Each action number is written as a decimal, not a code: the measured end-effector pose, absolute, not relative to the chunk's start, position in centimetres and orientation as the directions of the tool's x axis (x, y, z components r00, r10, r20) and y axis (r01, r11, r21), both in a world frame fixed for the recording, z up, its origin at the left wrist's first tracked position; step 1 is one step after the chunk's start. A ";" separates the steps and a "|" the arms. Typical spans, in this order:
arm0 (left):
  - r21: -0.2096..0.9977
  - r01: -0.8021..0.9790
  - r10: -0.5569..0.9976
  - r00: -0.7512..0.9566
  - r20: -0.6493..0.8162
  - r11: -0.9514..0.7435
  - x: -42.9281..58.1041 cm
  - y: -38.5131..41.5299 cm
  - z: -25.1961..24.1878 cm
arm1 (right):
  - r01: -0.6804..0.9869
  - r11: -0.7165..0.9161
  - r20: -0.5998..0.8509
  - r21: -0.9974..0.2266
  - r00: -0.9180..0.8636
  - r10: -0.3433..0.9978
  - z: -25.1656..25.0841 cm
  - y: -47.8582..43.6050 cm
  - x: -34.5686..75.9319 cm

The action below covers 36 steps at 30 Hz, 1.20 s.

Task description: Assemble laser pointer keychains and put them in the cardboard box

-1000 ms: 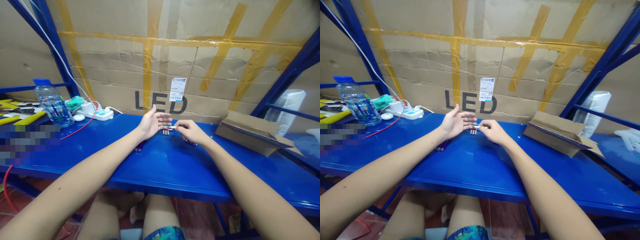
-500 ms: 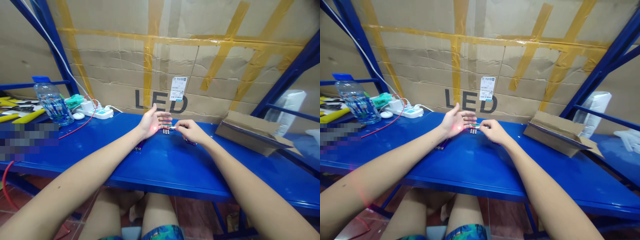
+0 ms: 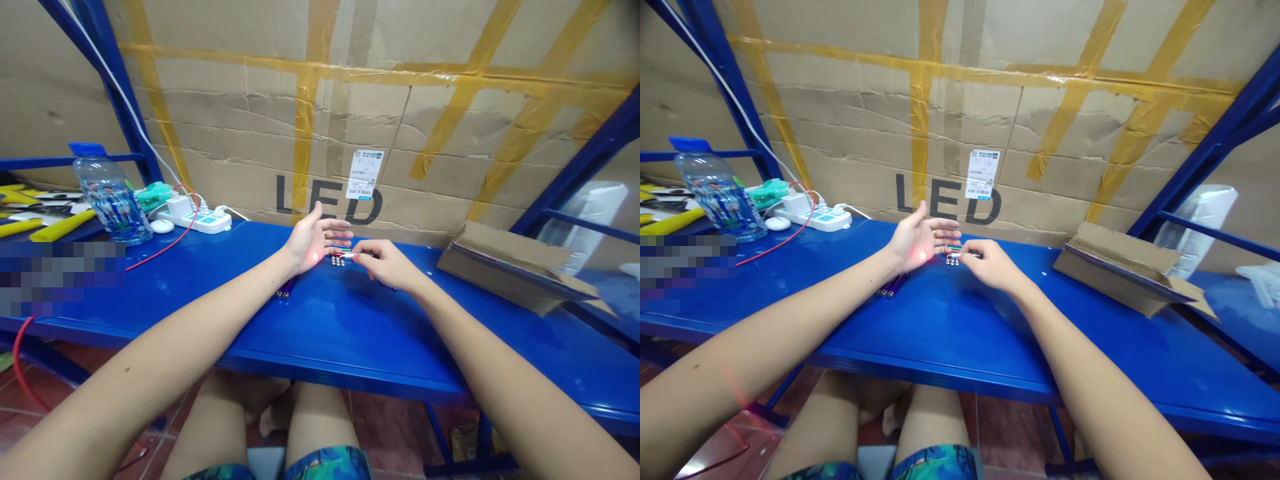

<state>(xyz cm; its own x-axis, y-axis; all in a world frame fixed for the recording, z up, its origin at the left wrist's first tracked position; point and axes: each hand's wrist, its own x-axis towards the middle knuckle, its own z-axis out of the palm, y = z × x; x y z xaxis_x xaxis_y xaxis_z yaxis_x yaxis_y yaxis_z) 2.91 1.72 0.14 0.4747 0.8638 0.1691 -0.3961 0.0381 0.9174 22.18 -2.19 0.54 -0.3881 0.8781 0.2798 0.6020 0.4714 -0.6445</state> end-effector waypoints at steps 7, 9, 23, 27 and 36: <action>0.961 -0.138 0.959 0.116 0.257 -0.241 1.6 4.1 0.1 | 0.736 0.370 0.304 -0.567 -0.231 0.924 0.8 3.1 24.7; 0.962 -0.055 0.962 0.026 0.271 -0.269 1.1 4.8 -0.1 | 0.798 0.364 0.320 -0.480 -0.226 0.920 0.9 5.9 25.3; 0.974 -0.027 0.974 -0.017 0.226 -0.227 0.5 5.6 -0.4 | 0.798 0.356 0.096 -0.487 -0.356 0.929 -2.6 13.6 21.9; 0.976 -0.039 0.977 -0.025 0.213 -0.214 0.3 5.8 -0.6 | 0.751 0.400 0.134 -0.526 -0.391 0.910 -2.5 13.2 22.2; 0.978 -0.028 0.978 -0.030 0.205 -0.206 0.2 6.0 -0.7 | 0.738 0.330 0.112 -0.588 -0.330 0.937 -2.1 12.1 22.5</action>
<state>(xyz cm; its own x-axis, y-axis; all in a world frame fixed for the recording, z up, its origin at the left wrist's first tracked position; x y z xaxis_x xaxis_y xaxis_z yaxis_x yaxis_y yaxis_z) 0.17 6.00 -0.73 -0.0300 0.9782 0.2054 -0.0279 -0.2062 0.9781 22.52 12.10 -2.12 -0.3298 0.9374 0.1116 0.7382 0.3298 -0.5884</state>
